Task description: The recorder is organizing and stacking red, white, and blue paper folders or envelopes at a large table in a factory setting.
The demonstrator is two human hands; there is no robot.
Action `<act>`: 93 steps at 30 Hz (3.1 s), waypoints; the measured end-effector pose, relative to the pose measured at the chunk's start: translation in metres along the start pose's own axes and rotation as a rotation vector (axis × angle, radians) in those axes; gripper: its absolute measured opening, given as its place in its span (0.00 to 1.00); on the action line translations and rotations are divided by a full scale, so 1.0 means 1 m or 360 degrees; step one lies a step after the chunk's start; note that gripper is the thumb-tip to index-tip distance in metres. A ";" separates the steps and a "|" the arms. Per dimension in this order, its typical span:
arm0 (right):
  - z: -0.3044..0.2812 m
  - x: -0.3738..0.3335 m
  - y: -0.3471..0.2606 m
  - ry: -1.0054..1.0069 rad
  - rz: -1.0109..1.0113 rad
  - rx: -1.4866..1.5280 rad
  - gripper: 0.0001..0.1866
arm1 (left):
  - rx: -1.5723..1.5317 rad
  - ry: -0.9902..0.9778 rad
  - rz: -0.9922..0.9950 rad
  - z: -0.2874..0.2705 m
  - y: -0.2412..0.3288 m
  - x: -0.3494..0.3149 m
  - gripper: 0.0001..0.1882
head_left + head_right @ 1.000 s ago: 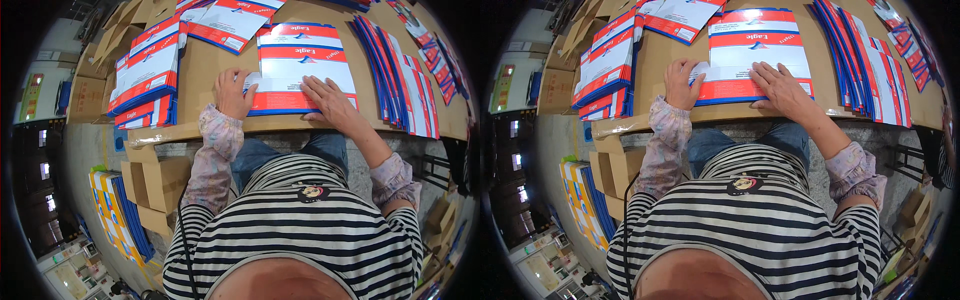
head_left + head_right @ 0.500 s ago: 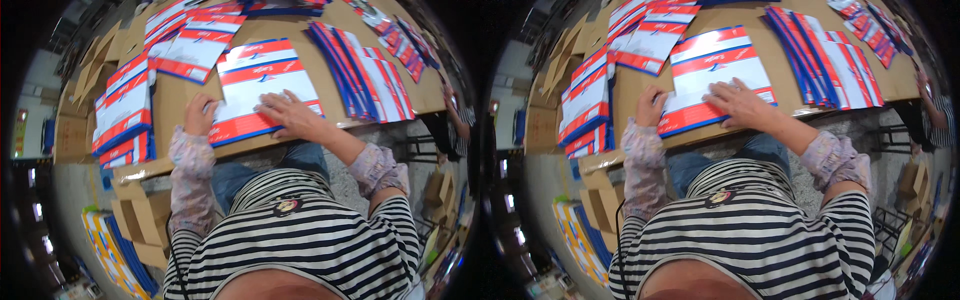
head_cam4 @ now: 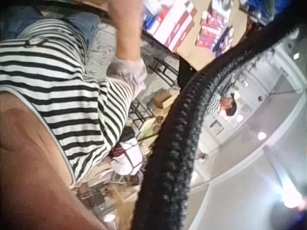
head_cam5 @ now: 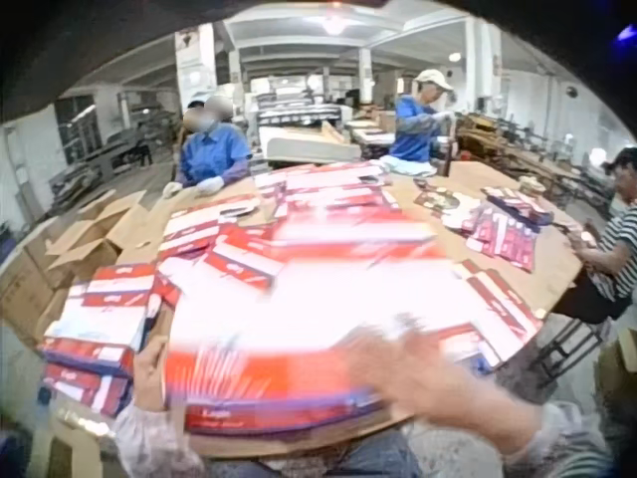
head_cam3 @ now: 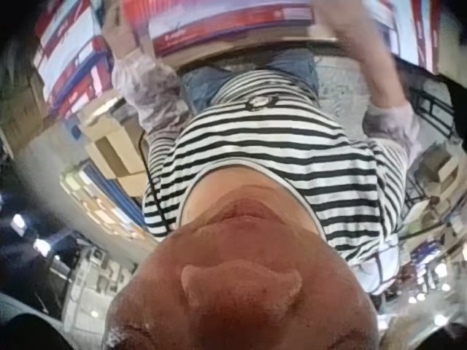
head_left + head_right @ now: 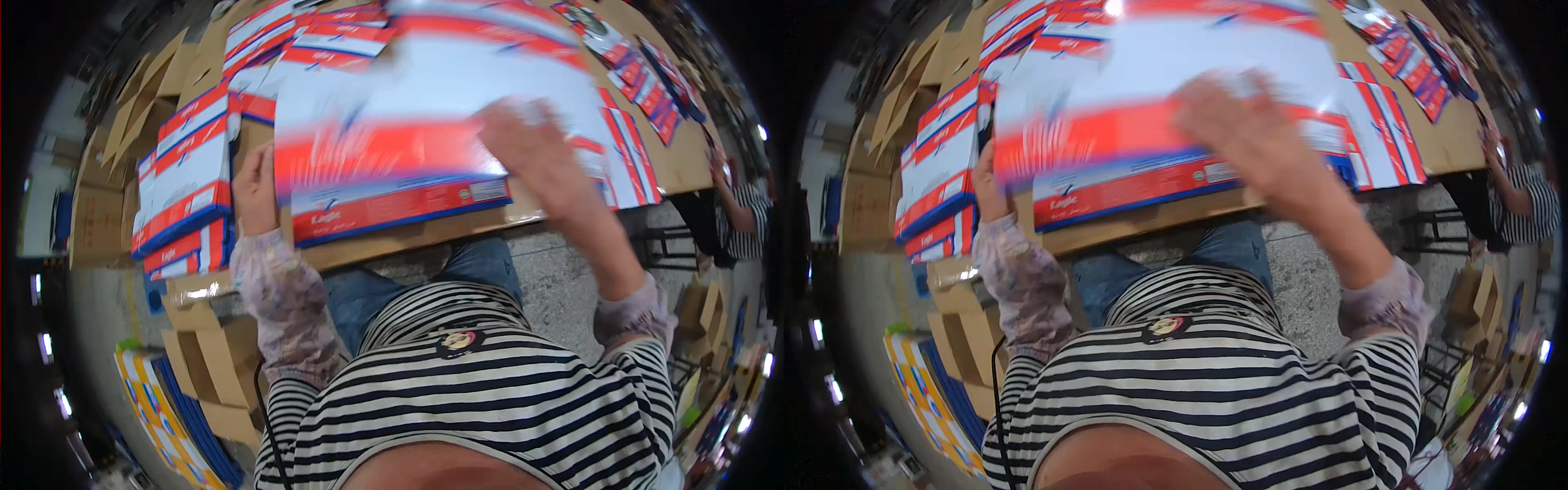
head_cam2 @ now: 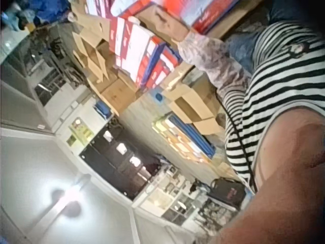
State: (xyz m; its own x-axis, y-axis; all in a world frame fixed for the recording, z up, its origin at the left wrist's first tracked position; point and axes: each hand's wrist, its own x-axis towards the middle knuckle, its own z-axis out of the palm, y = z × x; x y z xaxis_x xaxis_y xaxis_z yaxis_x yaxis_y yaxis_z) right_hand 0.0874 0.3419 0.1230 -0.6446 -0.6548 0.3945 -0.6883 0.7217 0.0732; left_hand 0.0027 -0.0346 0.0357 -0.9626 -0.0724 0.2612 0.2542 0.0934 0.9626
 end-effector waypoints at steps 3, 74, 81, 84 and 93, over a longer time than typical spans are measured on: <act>-0.013 -0.012 0.047 0.0552 0.0416 -0.0382 0.27 | 0.0624 -0.0141 0.0175 -0.002 -0.040 -0.029 0.14; 0.088 -0.075 0.097 0.0015 0.1294 -0.0079 0.32 | 0.1567 -0.0262 0.0603 0.043 -0.045 -0.045 0.21; 0.129 -0.002 -0.042 -0.0309 0.0186 0.0386 0.42 | 0.1538 -0.0228 0.0628 0.041 -0.053 -0.043 0.19; 0.152 -0.003 -0.042 -0.0372 0.0151 0.0283 0.40 | 0.1497 -0.0329 0.0459 0.040 -0.054 -0.042 0.21; 0.115 0.024 -0.024 -0.0596 -0.0122 0.0147 0.23 | 0.0425 -0.0391 -0.0419 0.014 -0.041 -0.011 0.21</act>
State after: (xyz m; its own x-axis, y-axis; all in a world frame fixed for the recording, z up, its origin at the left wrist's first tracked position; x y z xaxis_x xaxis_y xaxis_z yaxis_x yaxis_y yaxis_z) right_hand 0.0506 0.2834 0.0255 -0.6550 -0.7551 0.0281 -0.7554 0.6553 -0.0001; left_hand 0.0014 -0.0236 -0.0078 -0.9932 0.1069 -0.0459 -0.0046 0.3586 0.9335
